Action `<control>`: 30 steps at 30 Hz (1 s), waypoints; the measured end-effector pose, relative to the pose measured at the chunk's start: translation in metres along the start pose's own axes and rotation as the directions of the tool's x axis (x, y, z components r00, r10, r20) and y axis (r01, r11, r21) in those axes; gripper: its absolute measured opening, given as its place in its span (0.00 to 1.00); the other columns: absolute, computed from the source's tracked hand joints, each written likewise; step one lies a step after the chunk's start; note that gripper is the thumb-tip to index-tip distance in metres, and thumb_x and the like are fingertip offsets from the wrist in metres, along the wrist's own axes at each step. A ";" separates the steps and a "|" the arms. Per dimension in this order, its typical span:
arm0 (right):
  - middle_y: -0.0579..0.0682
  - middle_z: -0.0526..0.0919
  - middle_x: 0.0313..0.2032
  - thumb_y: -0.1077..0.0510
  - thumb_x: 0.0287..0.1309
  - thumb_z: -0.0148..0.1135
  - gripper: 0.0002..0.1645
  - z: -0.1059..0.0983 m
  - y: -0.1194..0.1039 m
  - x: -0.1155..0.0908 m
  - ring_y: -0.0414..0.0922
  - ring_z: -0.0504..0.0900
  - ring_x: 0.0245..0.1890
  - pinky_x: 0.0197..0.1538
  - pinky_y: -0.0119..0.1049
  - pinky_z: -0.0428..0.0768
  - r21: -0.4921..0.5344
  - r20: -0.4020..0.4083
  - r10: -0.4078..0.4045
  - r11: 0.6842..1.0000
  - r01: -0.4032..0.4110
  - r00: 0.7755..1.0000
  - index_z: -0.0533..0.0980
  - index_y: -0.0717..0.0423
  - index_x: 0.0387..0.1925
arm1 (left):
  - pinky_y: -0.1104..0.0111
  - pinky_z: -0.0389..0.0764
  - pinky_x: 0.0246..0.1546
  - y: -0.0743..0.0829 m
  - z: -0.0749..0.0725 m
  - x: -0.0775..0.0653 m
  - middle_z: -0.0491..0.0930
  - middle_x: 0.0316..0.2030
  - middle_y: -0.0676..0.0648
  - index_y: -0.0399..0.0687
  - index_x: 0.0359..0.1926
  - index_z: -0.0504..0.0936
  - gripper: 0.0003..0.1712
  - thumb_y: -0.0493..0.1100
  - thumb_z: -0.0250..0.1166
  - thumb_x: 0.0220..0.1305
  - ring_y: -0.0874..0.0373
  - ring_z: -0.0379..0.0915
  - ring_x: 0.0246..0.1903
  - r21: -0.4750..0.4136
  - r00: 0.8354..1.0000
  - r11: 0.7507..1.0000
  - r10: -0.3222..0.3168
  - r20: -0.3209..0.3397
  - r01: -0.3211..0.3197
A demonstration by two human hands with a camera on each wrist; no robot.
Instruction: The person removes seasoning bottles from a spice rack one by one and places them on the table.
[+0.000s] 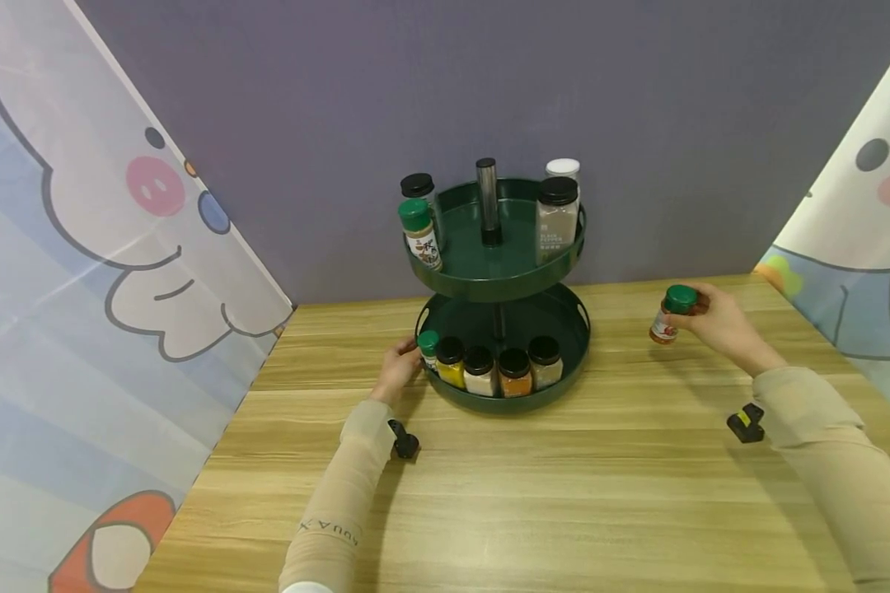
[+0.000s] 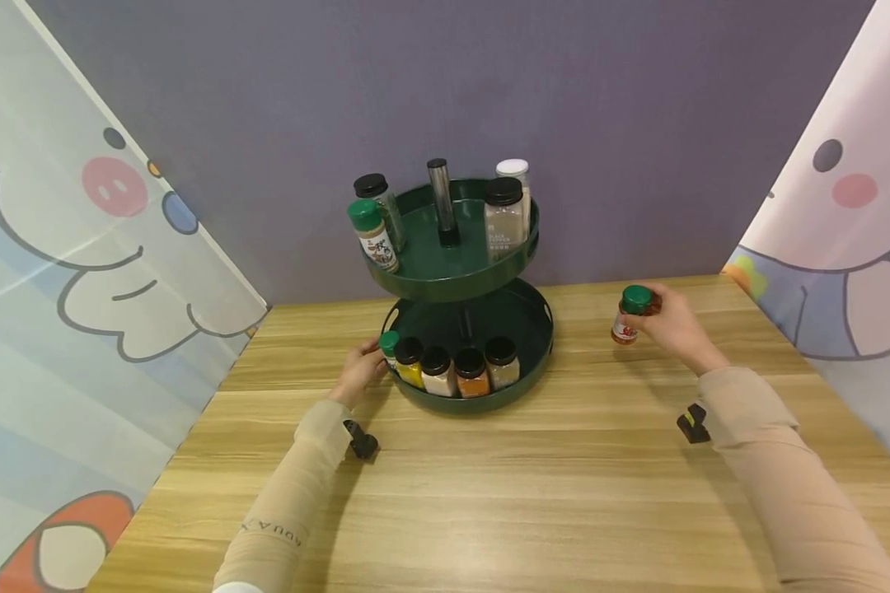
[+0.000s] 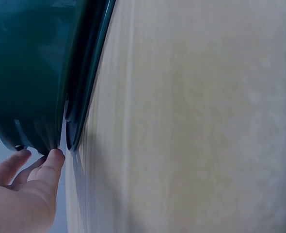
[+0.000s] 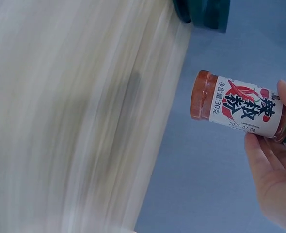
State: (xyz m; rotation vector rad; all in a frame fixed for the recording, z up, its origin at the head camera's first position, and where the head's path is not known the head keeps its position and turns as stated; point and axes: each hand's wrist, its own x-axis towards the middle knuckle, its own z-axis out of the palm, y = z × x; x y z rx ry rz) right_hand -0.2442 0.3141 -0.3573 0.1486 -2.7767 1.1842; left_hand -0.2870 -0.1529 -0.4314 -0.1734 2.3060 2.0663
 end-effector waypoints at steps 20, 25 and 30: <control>0.73 0.72 0.51 0.50 0.56 0.62 0.38 -0.005 0.030 -0.002 0.14 0.62 0.32 0.32 0.14 0.67 -0.030 -0.050 0.013 0.999 -0.015 0.999 0.62 0.71 0.59 | 0.58 0.71 0.57 -0.001 -0.001 0.000 0.67 0.59 0.36 0.36 0.63 0.65 0.27 0.40 0.56 0.65 0.45 0.67 0.56 0.015 1.000 1.000 -0.008 0.003 0.008; 0.73 0.71 0.51 0.51 0.55 0.62 0.38 -0.004 0.035 -0.002 0.16 0.63 0.32 0.31 0.14 0.67 -0.035 -0.051 0.024 0.999 -0.026 0.998 0.62 0.72 0.59 | 0.59 0.72 0.55 0.001 -0.001 -0.001 0.67 0.59 0.37 0.36 0.63 0.65 0.27 0.40 0.56 0.65 0.46 0.68 0.55 0.023 1.000 1.000 -0.012 -0.003 0.012; 0.75 0.71 0.50 0.51 0.55 0.62 0.38 -0.003 0.038 -0.003 0.52 0.78 0.42 0.35 0.24 0.72 -0.059 -0.057 0.032 0.998 -0.035 0.998 0.61 0.72 0.59 | 0.59 0.71 0.55 0.001 0.000 -0.002 0.67 0.60 0.37 0.36 0.63 0.64 0.27 0.40 0.56 0.65 0.46 0.67 0.55 0.011 1.000 1.000 -0.015 0.000 0.015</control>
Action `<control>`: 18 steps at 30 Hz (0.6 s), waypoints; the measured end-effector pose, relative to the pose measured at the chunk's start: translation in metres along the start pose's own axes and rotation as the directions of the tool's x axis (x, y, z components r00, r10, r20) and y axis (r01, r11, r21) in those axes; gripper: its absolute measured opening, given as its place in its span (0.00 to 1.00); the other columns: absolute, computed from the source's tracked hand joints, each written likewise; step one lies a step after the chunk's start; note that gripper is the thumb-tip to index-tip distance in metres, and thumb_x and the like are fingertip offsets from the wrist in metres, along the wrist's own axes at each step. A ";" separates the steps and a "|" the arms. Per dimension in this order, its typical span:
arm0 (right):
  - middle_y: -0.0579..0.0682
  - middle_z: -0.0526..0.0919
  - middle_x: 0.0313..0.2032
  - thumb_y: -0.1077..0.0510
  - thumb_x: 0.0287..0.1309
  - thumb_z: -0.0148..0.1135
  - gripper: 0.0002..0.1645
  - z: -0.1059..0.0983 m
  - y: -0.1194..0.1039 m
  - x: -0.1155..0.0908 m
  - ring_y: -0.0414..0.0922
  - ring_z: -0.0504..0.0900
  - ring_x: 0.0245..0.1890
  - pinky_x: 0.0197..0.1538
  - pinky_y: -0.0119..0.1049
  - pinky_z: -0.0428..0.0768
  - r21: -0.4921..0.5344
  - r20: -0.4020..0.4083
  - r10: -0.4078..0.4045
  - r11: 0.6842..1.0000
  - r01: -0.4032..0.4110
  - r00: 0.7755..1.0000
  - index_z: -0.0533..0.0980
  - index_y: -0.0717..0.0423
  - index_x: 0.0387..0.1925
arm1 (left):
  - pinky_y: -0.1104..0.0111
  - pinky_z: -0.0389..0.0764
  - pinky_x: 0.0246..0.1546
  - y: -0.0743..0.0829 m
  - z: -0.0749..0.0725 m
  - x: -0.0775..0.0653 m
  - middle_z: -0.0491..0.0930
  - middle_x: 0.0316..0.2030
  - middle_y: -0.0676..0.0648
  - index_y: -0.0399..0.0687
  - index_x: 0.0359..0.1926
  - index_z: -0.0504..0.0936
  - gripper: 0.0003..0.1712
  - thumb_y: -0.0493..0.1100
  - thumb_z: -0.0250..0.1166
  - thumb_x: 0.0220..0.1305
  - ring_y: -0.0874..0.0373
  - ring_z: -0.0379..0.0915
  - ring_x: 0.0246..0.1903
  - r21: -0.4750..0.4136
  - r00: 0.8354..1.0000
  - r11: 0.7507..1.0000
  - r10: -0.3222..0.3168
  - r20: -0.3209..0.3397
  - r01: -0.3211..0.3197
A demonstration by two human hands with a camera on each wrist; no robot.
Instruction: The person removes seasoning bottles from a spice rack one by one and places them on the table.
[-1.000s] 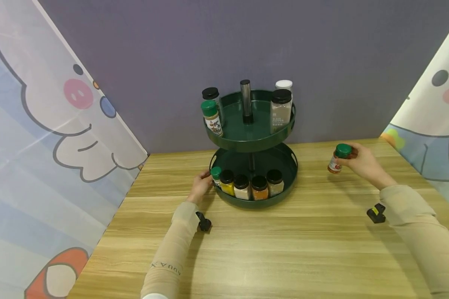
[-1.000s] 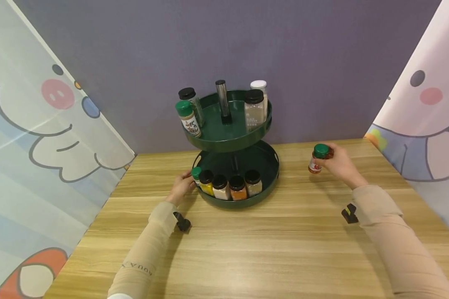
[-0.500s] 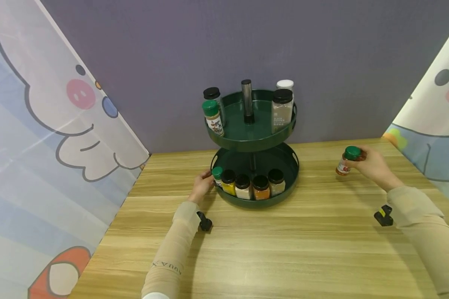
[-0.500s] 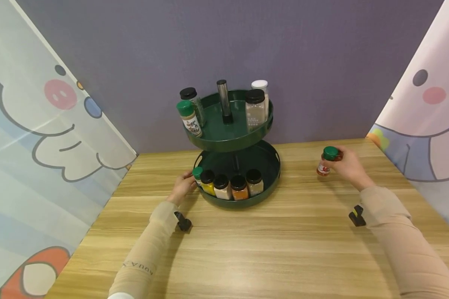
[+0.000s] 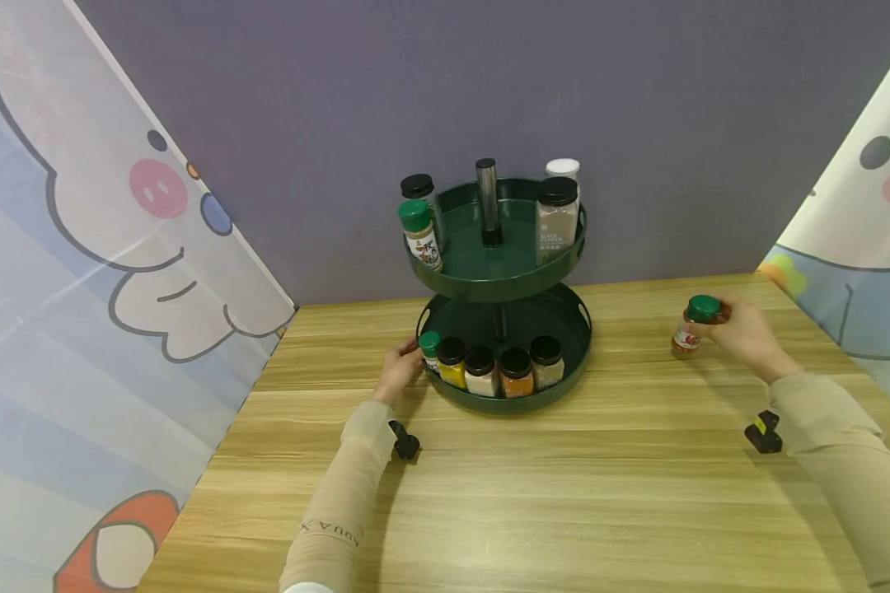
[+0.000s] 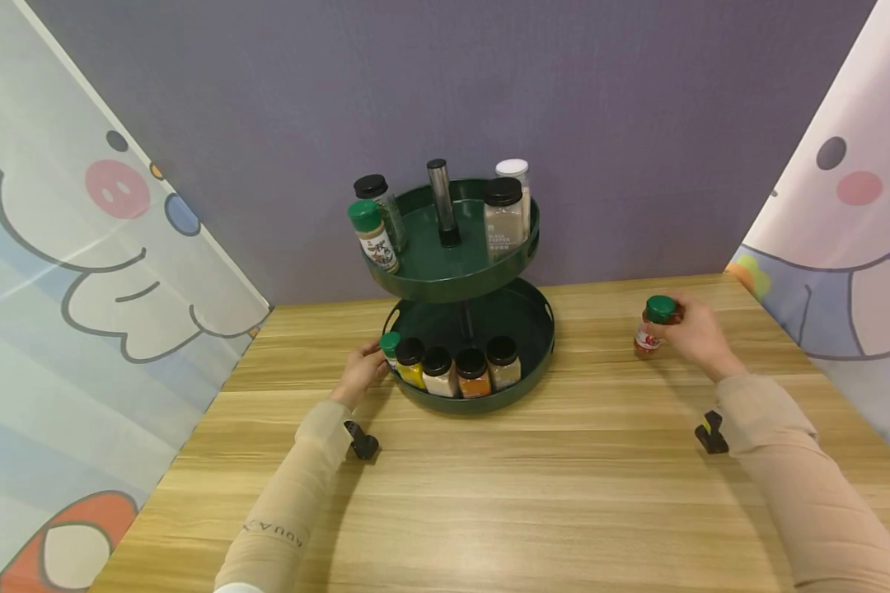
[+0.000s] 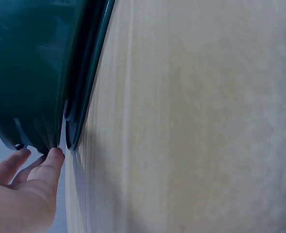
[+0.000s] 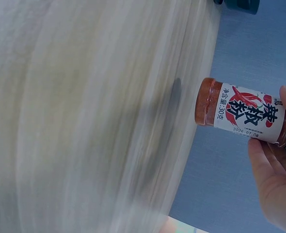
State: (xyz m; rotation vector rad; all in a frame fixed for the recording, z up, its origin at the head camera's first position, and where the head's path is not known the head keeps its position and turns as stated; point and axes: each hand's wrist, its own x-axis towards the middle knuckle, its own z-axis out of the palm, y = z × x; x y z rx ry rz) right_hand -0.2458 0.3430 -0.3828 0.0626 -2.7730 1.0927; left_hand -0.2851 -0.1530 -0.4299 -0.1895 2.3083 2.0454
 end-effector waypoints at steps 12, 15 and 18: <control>0.77 0.69 0.50 0.50 0.58 0.60 0.38 0.005 0.003 -0.003 0.69 0.70 0.48 0.48 0.60 0.70 -0.003 -0.001 0.019 1.000 -0.019 1.000 0.60 0.74 0.59 | 0.57 0.68 0.60 0.001 -0.003 -0.002 0.63 0.62 0.35 0.35 0.65 0.60 0.29 0.40 0.54 0.66 0.44 0.64 0.60 -0.016 1.000 1.000 -0.002 0.014 0.002; 0.78 0.68 0.50 0.50 0.58 0.60 0.40 0.004 0.005 -0.003 0.70 0.69 0.49 0.48 0.61 0.69 -0.008 -0.002 0.028 1.000 -0.028 1.000 0.59 0.75 0.59 | 0.58 0.68 0.59 0.000 -0.002 -0.002 0.64 0.61 0.36 0.35 0.65 0.60 0.29 0.41 0.55 0.66 0.45 0.64 0.59 -0.018 1.000 1.000 -0.010 0.013 0.010; 0.78 0.67 0.50 0.50 0.57 0.60 0.40 0.003 0.008 -0.004 0.70 0.68 0.49 0.49 0.61 0.68 -0.007 -0.007 0.036 0.999 -0.036 0.999 0.59 0.76 0.59 | 0.58 0.68 0.59 0.000 -0.001 -0.001 0.64 0.61 0.36 0.35 0.65 0.60 0.29 0.41 0.55 0.65 0.45 0.64 0.59 -0.018 1.000 1.000 -0.008 0.016 0.008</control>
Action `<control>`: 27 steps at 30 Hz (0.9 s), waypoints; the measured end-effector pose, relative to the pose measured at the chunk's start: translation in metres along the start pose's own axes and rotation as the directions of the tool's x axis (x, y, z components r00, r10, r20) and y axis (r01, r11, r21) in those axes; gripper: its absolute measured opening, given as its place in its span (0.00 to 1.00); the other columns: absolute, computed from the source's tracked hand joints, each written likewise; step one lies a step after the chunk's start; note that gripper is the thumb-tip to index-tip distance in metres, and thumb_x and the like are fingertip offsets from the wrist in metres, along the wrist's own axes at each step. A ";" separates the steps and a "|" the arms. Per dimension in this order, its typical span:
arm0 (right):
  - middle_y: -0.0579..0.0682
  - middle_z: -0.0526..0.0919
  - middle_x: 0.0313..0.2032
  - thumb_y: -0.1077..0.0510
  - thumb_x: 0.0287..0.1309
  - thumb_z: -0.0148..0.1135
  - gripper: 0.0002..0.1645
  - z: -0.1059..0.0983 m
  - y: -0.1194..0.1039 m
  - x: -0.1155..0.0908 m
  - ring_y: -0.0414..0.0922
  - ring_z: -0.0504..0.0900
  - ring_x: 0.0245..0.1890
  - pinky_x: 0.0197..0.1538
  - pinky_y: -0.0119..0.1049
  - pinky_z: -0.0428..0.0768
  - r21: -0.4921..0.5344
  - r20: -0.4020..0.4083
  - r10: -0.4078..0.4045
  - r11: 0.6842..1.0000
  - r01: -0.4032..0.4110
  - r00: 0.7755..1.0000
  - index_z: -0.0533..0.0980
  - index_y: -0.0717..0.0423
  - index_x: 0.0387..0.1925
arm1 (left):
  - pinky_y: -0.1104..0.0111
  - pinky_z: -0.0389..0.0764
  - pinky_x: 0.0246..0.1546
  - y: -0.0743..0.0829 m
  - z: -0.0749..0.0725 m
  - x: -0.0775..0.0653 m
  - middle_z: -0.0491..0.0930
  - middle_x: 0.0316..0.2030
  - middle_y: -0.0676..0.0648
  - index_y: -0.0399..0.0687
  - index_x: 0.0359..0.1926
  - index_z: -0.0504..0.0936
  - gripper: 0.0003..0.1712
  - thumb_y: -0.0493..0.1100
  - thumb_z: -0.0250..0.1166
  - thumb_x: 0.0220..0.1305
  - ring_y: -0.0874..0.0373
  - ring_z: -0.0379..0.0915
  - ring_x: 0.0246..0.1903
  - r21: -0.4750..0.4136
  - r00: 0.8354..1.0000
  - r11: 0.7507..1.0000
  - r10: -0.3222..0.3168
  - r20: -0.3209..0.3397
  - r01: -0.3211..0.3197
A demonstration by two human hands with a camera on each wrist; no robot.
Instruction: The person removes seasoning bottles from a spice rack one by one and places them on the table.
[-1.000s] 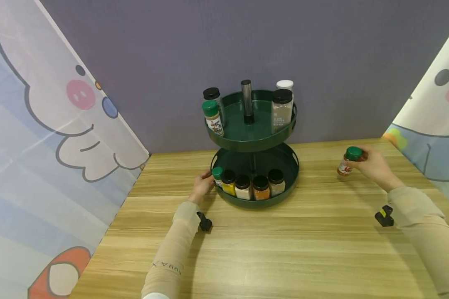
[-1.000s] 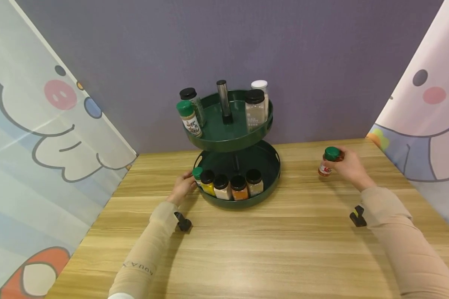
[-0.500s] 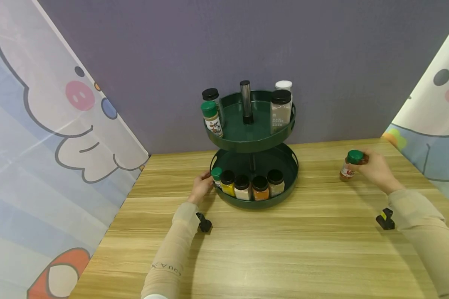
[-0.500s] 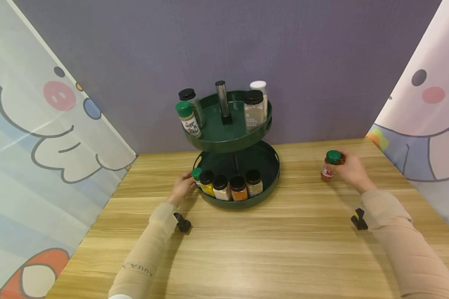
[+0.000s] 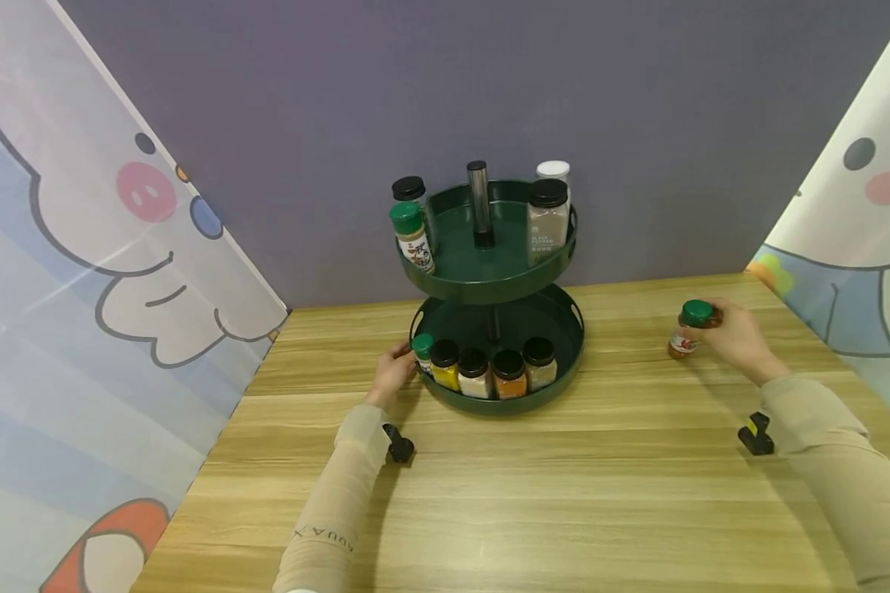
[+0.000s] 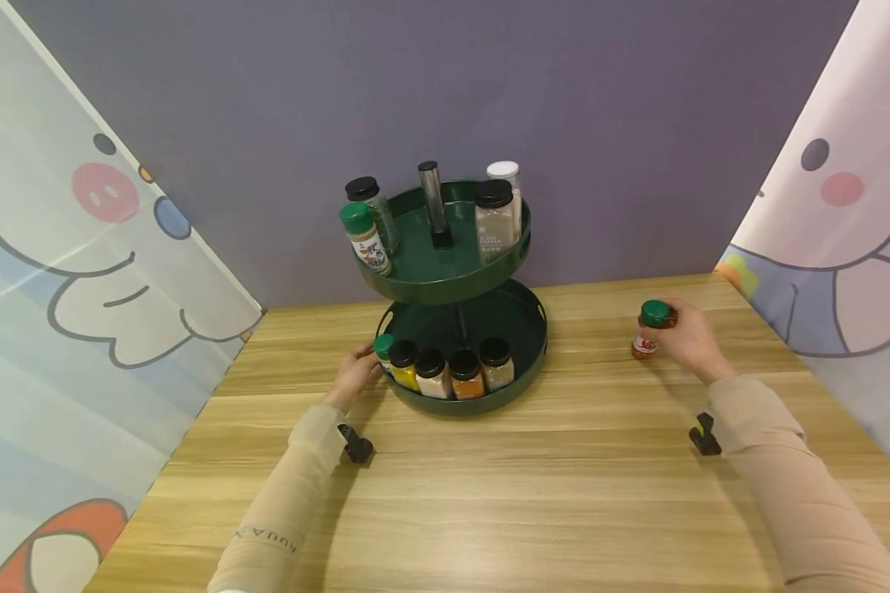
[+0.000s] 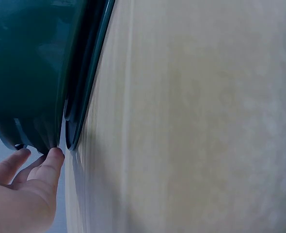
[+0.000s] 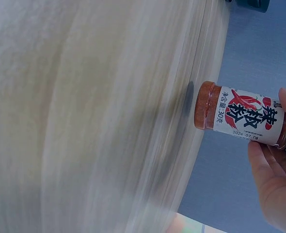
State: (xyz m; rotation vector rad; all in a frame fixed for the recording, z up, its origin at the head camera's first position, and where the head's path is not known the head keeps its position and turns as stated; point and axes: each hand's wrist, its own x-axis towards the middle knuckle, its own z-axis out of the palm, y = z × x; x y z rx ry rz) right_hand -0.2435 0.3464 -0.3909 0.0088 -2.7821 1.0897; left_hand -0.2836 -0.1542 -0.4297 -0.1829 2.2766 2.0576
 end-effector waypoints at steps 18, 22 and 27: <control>0.78 0.68 0.50 0.52 0.57 0.60 0.39 0.003 0.006 -0.004 0.70 0.70 0.49 0.48 0.58 0.71 0.015 -0.015 -0.003 1.000 0.003 1.000 0.59 0.77 0.58 | 0.58 0.68 0.59 0.001 0.000 0.000 0.64 0.61 0.37 0.37 0.66 0.60 0.29 0.41 0.54 0.66 0.46 0.64 0.60 0.017 1.000 1.000 -0.008 -0.005 0.008; 0.78 0.67 0.52 0.50 0.58 0.59 0.40 0.004 0.008 -0.003 0.71 0.68 0.51 0.49 0.59 0.70 0.029 -0.001 0.011 1.000 -0.011 1.000 0.58 0.76 0.59 | 0.58 0.69 0.58 0.002 0.001 0.000 0.65 0.61 0.37 0.37 0.65 0.61 0.29 0.41 0.54 0.66 0.47 0.65 0.59 0.020 1.000 1.000 -0.002 -0.013 0.002; 0.79 0.65 0.52 0.49 0.58 0.58 0.41 0.005 0.010 -0.003 0.71 0.67 0.51 0.50 0.61 0.69 0.035 0.009 0.017 0.999 -0.018 1.000 0.56 0.77 0.60 | 0.58 0.69 0.58 0.001 0.001 -0.001 0.64 0.61 0.37 0.36 0.65 0.61 0.28 0.41 0.54 0.66 0.47 0.65 0.58 0.017 1.000 1.000 -0.008 -0.013 0.008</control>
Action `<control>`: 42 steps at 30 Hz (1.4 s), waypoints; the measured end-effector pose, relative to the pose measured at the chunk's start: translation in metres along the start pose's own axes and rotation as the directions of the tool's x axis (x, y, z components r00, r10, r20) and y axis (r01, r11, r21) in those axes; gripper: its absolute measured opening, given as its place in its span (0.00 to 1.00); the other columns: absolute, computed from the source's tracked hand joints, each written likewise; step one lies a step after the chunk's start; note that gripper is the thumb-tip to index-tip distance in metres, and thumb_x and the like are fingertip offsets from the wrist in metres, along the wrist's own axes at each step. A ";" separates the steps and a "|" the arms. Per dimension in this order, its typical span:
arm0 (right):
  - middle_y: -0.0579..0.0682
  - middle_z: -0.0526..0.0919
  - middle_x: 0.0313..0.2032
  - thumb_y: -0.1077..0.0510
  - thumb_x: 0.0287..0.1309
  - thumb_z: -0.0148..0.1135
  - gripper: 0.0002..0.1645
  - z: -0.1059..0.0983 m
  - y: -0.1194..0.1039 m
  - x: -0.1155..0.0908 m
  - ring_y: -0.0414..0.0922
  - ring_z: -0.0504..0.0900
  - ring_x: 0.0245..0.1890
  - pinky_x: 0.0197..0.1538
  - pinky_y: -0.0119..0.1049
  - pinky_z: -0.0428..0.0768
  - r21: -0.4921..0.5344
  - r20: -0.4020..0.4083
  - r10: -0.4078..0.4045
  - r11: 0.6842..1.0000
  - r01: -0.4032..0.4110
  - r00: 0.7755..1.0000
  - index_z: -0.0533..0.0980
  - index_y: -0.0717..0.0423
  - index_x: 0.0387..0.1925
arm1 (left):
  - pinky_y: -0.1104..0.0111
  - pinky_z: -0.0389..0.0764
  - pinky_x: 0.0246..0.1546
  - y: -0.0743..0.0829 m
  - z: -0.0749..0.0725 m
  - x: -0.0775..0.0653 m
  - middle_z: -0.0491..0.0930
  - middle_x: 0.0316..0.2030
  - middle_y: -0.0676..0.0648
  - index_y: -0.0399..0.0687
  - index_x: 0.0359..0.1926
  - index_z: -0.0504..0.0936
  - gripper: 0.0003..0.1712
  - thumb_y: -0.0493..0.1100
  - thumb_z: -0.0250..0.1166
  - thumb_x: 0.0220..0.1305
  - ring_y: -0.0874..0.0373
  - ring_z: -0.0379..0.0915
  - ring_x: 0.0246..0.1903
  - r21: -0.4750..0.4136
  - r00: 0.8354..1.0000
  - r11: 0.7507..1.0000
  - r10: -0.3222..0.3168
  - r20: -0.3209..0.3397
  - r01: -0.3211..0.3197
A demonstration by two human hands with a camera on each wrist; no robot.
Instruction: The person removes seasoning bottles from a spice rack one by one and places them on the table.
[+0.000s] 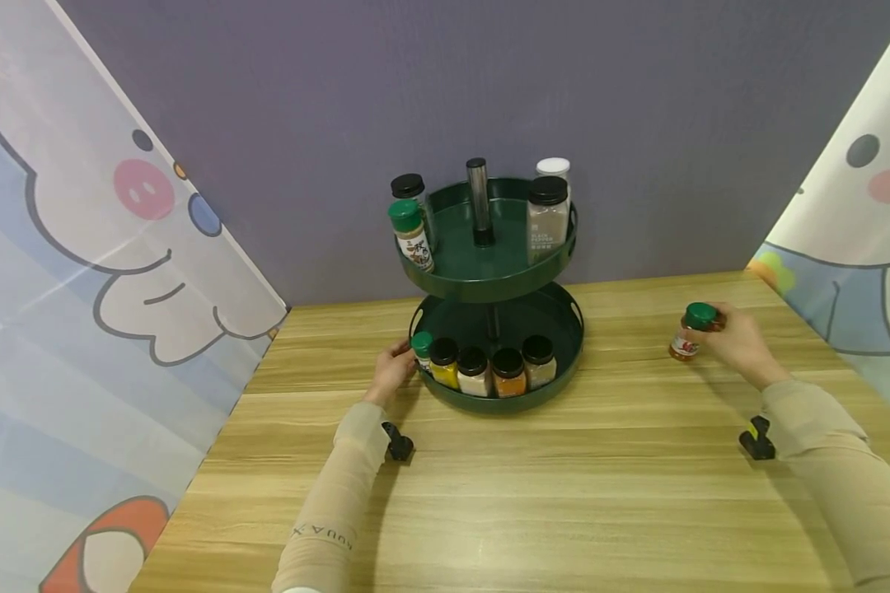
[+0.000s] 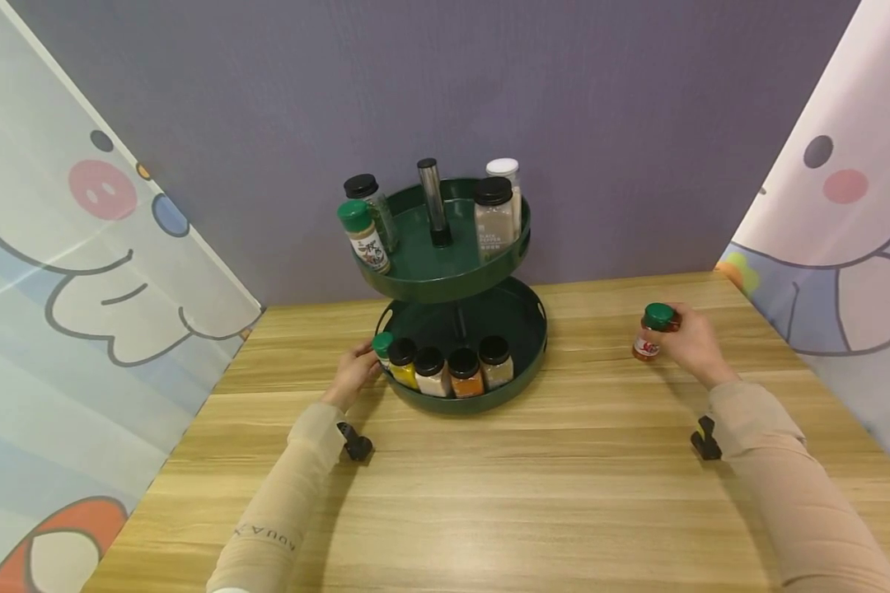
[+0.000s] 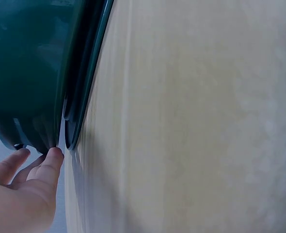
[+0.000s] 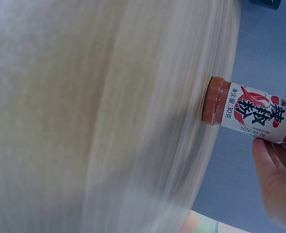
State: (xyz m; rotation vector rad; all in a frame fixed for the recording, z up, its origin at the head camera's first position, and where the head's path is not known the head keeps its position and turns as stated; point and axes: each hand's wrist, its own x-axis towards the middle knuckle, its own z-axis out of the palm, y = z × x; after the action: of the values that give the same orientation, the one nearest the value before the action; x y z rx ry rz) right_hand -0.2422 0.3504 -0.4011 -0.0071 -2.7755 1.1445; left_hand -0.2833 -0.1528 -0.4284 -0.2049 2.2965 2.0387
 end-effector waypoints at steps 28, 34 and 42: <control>0.77 0.65 0.53 0.48 0.58 0.58 0.44 0.000 -0.002 0.000 0.68 0.67 0.52 0.44 0.39 0.75 0.020 0.021 0.040 0.999 -0.041 0.999 0.54 0.76 0.62 | 0.61 0.70 0.56 0.001 0.001 0.002 0.66 0.60 0.37 0.36 0.63 0.64 0.27 0.39 0.55 0.65 0.50 0.67 0.54 -0.007 0.999 1.000 -0.013 -0.034 0.013; 0.78 0.61 0.57 0.47 0.59 0.57 0.46 -0.002 -0.003 0.000 0.69 0.64 0.55 0.49 0.50 0.74 0.049 0.046 0.057 0.997 -0.059 0.997 0.49 0.73 0.65 | 0.60 0.71 0.56 0.000 0.001 0.002 0.67 0.60 0.37 0.37 0.63 0.64 0.27 0.40 0.56 0.65 0.49 0.68 0.55 -0.002 0.999 1.000 -0.009 -0.035 0.009; 0.77 0.56 0.61 0.46 0.60 0.55 0.48 -0.008 -0.010 0.002 0.70 0.59 0.57 0.53 0.59 0.66 0.095 0.048 0.048 0.994 -0.052 0.998 0.45 0.70 0.68 | 0.63 0.72 0.53 -0.002 0.000 0.004 0.68 0.59 0.37 0.36 0.63 0.65 0.26 0.40 0.55 0.65 0.50 0.68 0.53 0.009 1.000 1.000 0.005 -0.029 -0.005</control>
State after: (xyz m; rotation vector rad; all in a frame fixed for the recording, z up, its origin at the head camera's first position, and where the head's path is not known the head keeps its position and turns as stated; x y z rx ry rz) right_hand -0.2425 0.3486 -0.3884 -0.0411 -2.7714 1.3059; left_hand -0.2866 -0.1534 -0.4304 -0.2303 2.3248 2.0409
